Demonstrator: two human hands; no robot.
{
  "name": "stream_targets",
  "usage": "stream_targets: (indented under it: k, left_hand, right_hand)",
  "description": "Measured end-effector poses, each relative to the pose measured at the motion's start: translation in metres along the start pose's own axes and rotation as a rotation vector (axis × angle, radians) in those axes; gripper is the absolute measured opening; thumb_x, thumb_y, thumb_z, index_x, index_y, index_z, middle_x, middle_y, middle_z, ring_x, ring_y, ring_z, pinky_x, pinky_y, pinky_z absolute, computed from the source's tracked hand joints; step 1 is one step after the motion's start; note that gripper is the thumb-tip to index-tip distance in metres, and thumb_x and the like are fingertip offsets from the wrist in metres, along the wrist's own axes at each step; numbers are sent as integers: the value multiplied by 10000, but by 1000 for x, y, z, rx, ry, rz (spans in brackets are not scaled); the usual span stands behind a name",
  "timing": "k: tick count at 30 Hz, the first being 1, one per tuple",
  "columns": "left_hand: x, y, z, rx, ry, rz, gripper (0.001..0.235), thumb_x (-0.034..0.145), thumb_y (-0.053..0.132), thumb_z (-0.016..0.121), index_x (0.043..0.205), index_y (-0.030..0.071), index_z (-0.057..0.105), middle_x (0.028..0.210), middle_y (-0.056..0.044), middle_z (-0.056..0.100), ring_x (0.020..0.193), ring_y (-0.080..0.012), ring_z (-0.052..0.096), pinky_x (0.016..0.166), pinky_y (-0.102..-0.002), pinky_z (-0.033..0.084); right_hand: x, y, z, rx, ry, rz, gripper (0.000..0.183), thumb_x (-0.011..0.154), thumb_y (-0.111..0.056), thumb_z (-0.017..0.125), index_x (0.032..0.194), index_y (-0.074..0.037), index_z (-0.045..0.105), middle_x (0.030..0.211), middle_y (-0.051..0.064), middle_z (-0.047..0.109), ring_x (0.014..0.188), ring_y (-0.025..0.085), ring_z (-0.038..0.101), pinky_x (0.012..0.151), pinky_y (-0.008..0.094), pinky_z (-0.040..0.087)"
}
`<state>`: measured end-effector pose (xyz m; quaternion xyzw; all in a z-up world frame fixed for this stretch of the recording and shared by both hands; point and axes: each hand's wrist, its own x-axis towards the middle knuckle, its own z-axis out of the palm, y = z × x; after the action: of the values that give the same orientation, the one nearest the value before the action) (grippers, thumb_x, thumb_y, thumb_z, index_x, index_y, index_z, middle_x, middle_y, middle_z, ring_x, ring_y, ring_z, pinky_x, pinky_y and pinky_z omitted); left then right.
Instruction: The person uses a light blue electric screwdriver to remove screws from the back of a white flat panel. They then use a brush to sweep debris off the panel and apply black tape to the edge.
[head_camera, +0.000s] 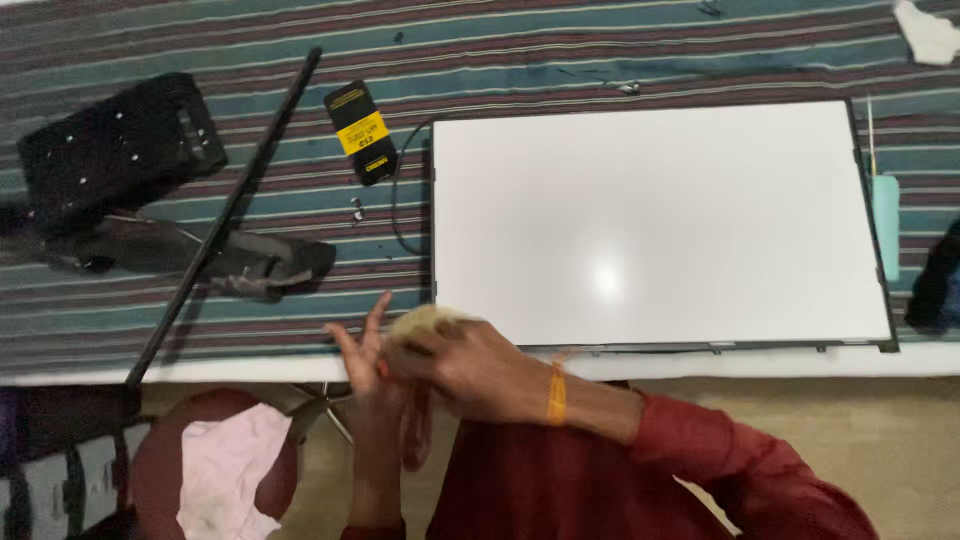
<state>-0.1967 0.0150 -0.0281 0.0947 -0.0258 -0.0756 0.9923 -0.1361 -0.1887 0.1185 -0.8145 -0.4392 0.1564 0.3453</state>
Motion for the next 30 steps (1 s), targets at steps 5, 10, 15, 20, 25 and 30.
stream_targets:
  k: [5,10,15,20,25,30]
  left_hand:
    - [5,-17,-2,330,455,-4,814,1007,679,350,1456,4,424,1433,-274,516,1226,-373,562,1080,-505,427]
    - [-6,-42,30,567,631,-17,738,1019,610,351,1419,7,498,1433,-223,554,1292,-312,543,1097,-458,431]
    - [-12,-57,56,391,684,67,715,1015,610,367,1399,27,524,1423,-223,547,1317,-315,531,1113,-477,435]
    - [-17,-51,58,169,659,76,786,985,701,337,1381,50,532,1283,-227,596,1202,-325,581,1022,-489,459]
    - [-20,-40,47,179,454,55,837,1019,702,384,1410,-25,521,1278,-213,640,1105,-306,623,949,-481,525]
    - [-29,-39,44,609,591,74,652,1005,477,585,1359,-71,564,1272,-238,656,1108,-269,685,926,-460,621]
  right_hand:
    - [-14,38,-51,521,210,185,525,936,-293,735,1402,-84,612,1027,67,785,874,146,758,777,282,629]
    - [94,160,-110,357,886,47,499,996,-253,788,1405,-29,611,1062,133,758,915,208,751,838,340,643]
    - [126,157,-94,87,831,161,264,966,-136,755,1169,33,754,1000,141,790,913,201,760,836,353,598]
    - [14,4,-29,-15,409,160,212,922,-99,709,1049,71,703,781,208,610,700,261,599,619,383,488]
    - [-27,-6,-12,503,94,503,363,843,-165,798,1186,-48,771,826,76,794,721,138,703,696,292,561]
    - [-2,132,-114,-90,673,-161,346,1087,-27,610,1409,89,555,1231,254,695,1081,266,725,836,312,624]
